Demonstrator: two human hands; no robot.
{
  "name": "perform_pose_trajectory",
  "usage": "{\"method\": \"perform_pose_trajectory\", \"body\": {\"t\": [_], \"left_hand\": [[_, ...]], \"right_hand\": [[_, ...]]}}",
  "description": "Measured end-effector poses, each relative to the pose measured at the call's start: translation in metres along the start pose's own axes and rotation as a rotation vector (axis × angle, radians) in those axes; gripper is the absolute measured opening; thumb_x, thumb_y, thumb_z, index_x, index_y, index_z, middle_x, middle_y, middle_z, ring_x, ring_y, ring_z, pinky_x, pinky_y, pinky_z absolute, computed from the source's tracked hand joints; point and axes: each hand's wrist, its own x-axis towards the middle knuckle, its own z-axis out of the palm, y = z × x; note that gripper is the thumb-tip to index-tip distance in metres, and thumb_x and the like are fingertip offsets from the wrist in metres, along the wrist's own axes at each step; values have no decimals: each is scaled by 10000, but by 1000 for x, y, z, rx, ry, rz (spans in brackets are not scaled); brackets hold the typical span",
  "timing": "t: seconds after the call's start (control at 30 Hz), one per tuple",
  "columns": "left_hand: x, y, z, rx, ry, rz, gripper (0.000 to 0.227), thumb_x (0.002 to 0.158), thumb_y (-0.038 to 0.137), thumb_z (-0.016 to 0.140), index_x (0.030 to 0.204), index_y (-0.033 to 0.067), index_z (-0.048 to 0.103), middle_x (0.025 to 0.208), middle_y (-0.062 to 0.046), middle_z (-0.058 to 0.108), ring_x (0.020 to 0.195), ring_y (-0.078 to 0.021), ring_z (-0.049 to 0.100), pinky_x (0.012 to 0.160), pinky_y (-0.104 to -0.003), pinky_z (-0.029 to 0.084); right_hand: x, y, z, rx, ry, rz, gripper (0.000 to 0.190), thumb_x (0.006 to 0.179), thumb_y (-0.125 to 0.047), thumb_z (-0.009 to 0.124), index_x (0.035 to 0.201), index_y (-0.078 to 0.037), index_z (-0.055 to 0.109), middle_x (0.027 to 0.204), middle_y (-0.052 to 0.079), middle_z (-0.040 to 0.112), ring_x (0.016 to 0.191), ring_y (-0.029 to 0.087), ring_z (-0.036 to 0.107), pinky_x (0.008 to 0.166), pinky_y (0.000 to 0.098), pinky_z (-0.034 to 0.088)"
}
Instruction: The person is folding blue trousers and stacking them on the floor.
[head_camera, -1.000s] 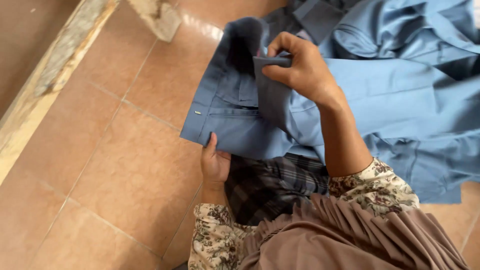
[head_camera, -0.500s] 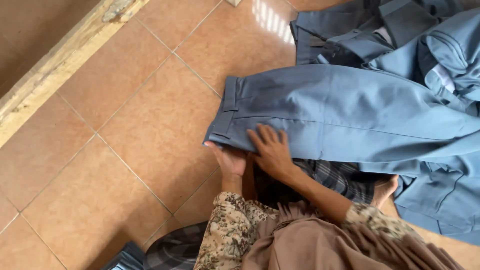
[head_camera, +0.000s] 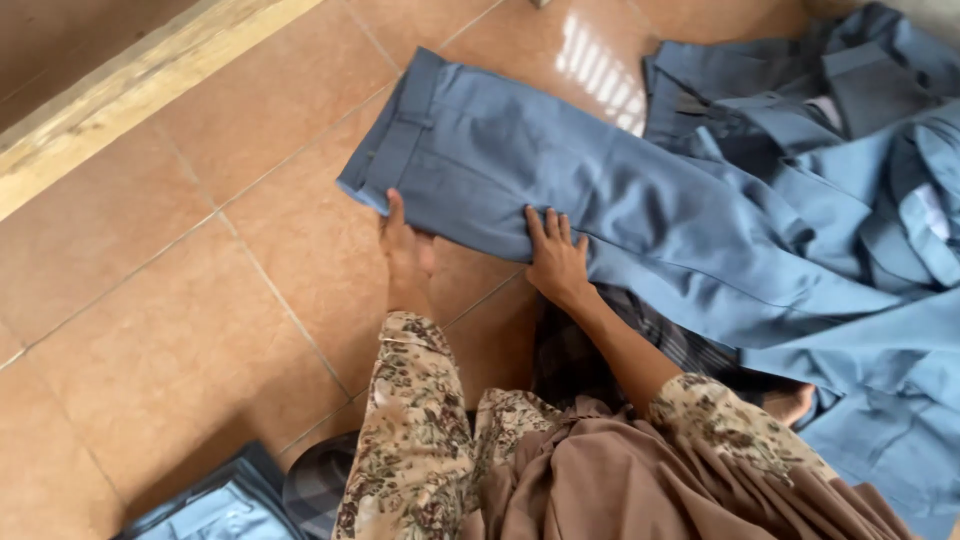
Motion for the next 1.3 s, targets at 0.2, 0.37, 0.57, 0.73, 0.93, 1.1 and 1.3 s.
{"method": "perform_pose_trajectory", "body": {"t": [0.2,0.37,0.57,0.73,0.93,1.1,1.3], "left_hand": [[72,-4,-242,-51,219,-122,940,977,638,629,1636,193,128,1678,-210,157,1524,-457,181,1197,-715,189],[50,41,-317,-92,342,-108,1039,941,666,645,1644,181,52,1673,-245,127,1520,-457,211,1207,-654,240],[81,92,-453,-72,478,96,1078,874,779,698,1609,155,216,1609,-238,321,1430,-447,415,1133,-637,398],[40,176,-448,117,840,283,990,863,748,743,1533,177,289,1524,-295,403,1055,-577,673,866,-711,598],[25,144,-571,1898,794,-145,1685,332,201,1019,1642,397,-22,1698,67,221,1471,-512,320,1285,-565,48],[-88,52,-298,1237,768,788,387,1097,211,423,1286,-50,636,1090,-373,612,929,-494,545,896,-541,415],[-61,-30,-240,368,334,-374,1010,844,856,532,1464,59,516,1361,-231,629,1171,-451,657,991,-583,526]], "right_hand": [[26,-61,125,-196,-117,-275,726,888,-196,665,1561,-238,398,1538,295,426,1428,543,383,946,770,385],[11,-117,120,-282,-185,-509,925,818,-251,778,1613,-186,309,1600,323,296,1475,542,284,1008,715,391],[-7,-156,106,-293,-334,-597,829,865,-176,693,1604,-200,316,1610,183,368,1507,382,317,1008,646,424],[-24,-162,85,-269,-373,-588,663,938,-82,500,1577,-192,359,1588,135,426,1496,358,343,1030,665,385],[-34,-183,89,-176,-378,-612,496,1002,-128,434,1485,-220,503,1616,59,425,1512,301,338,1002,656,421],[-22,-191,84,33,-374,-472,488,979,-167,398,1423,-277,565,1483,6,575,1435,265,464,955,601,497],[-42,-201,49,53,-202,-564,388,948,-193,556,1327,-232,631,1278,28,683,1280,276,598,855,521,545]]}}
